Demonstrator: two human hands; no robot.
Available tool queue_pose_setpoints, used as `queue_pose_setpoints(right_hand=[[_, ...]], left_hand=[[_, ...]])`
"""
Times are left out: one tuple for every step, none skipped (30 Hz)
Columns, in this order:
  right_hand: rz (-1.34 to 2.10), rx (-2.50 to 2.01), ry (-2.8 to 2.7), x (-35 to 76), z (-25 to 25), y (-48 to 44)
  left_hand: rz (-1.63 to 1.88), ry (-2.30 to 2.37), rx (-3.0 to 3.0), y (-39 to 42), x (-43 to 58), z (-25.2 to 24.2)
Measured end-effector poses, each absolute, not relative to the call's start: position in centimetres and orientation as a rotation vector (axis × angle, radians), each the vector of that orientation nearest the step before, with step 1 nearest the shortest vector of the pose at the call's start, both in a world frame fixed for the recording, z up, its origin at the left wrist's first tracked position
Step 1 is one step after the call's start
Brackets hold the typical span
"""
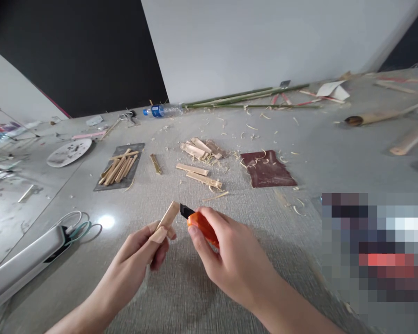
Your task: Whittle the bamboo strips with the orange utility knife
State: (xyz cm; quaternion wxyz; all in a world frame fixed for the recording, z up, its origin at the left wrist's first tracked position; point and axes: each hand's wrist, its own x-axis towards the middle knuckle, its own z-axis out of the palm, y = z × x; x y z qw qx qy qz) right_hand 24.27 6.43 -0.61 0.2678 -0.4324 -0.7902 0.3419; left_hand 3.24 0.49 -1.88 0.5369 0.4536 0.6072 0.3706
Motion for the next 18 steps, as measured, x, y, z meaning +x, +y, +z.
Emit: queue_pose_setpoints(right_hand=[[0.944, -1.171, -2.123, 24.3, -0.54, 6.49], [0.964, -1.176, -2.114, 24.32, -0.52, 6.56], [0.979, -1.184, -2.101, 24.33, -0.53, 6.62], [0.989, -1.194, -2.082, 24.33, -0.57, 6.69], [0.998, -1.206, -2.059, 24.34, -0.64, 6.75], [1.009, -1.22, -2.033, 24.36, -0.71, 6.82], [1.023, -1.233, -2.008, 24.4, -0.79, 6.89], [1.039, -1.247, -1.986, 24.45, -0.85, 6.96], [1.05, -1.26, -1.971, 24.53, -0.91, 7.02], [1.058, -1.272, -1.96, 24.61, -0.94, 7.07], [1.06, -1.281, -1.956, 24.71, -0.96, 7.11], [1.059, -1.29, -1.952, 24.79, -0.96, 7.15], [1.057, -1.297, -1.946, 24.87, -0.95, 7.18], [1.059, -1.306, -1.938, 24.93, -0.93, 7.2], [1.064, -1.316, -1.93, 24.97, -0.91, 7.22], [1.071, -1.325, -1.921, 24.99, -0.9, 7.23], [1.078, -1.332, -1.916, 24.99, -0.89, 7.24], [1.083, -1.335, -1.913, 24.98, -0.9, 7.24]], left_hand=[[0.884, 1.432, 1.045, 0.57, 3.22, -1.9], [0.884, 1.441, 1.026, 0.65, 3.19, -1.93], [0.886, 1.462, 1.023, 0.73, 3.16, -1.99], [0.89, 1.48, 1.027, 0.82, 3.13, -2.06], [0.892, 1.481, 1.033, 0.9, 3.09, -2.16], [0.904, 1.461, 1.038, 0.98, 3.06, -2.27], [0.915, 1.427, 1.043, 1.04, 3.04, -2.38], [0.926, 1.393, 1.051, 1.1, 3.02, -2.46], [0.938, 1.368, 1.063, 1.13, 3.02, -2.51], [0.944, 1.354, 1.083, 1.15, 3.04, -2.51], [0.944, 1.35, 1.11, 1.14, 3.08, -2.44], [0.929, 1.349, 1.139, 1.12, 3.16, -2.31], [0.904, 1.352, 1.161, 1.07, 3.27, -2.15], [0.876, 1.362, 1.175, 1.01, 3.41, -1.97], [0.843, 1.381, 1.184, 0.92, 3.56, -1.81], [0.81, 1.407, 1.191, 0.82, 3.72, -1.7], [0.786, 1.437, 1.203, 0.7, 3.87, -1.67], [0.767, 1.469, 1.232, 0.57, 4.0, -1.73]])
